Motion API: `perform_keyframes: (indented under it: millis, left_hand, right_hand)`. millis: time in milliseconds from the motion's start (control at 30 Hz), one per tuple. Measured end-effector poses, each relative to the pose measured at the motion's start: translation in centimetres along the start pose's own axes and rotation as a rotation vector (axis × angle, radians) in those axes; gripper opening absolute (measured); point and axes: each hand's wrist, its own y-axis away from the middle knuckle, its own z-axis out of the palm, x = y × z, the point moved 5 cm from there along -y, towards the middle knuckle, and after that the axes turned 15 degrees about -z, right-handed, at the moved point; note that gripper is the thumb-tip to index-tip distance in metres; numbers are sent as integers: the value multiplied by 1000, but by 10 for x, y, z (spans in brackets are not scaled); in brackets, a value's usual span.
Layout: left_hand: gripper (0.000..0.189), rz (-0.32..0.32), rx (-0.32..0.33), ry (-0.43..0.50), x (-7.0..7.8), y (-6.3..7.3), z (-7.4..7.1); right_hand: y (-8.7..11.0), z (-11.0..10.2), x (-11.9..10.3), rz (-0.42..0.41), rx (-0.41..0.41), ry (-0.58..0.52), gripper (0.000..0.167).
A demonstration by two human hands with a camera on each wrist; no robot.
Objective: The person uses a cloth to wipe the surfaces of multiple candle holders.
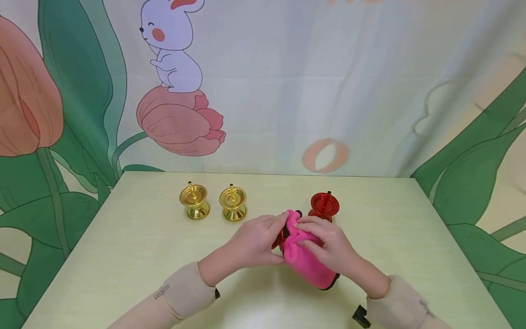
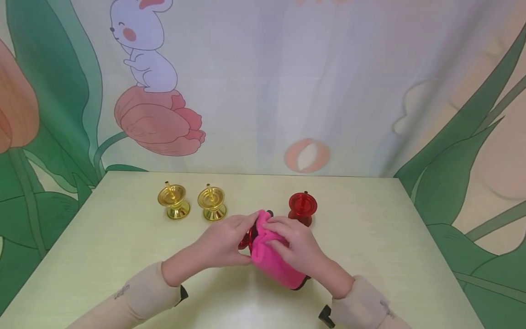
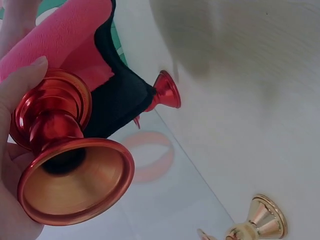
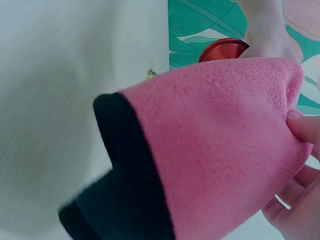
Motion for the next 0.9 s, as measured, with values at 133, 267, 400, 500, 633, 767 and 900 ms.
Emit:
perform_keyframes:
  millis: [133,267,400,500,633,767,900]
  left_hand:
    - [87,-1,-27,13,-2,0,1]
    - [91,-25,-91,50,-8,-1,2]
    - [95,-44,-153,95,-13,-1,2]
    - [95,-64,-210,131,-16,-1,2]
    - [96,-85,-260,142,-19,0,4]
    - [94,-65,-240,113,-16,1,4]
    - [93,-56,-223,79,-11,1,3]
  right_hand:
    - [1,5,-4,-109,-58,95,30]
    - [2,9,-7,-214,-123,171,32]
    - [6,12,-10,-261,-202,195,33]
    - [10,13,-11,-263,-255,168,34]
    - [12,14,-13,-279,-284,173,34]
    - [13,15,-15,-317,-252,226,38]
    - [12,18,-17,-357,-204,226,35]
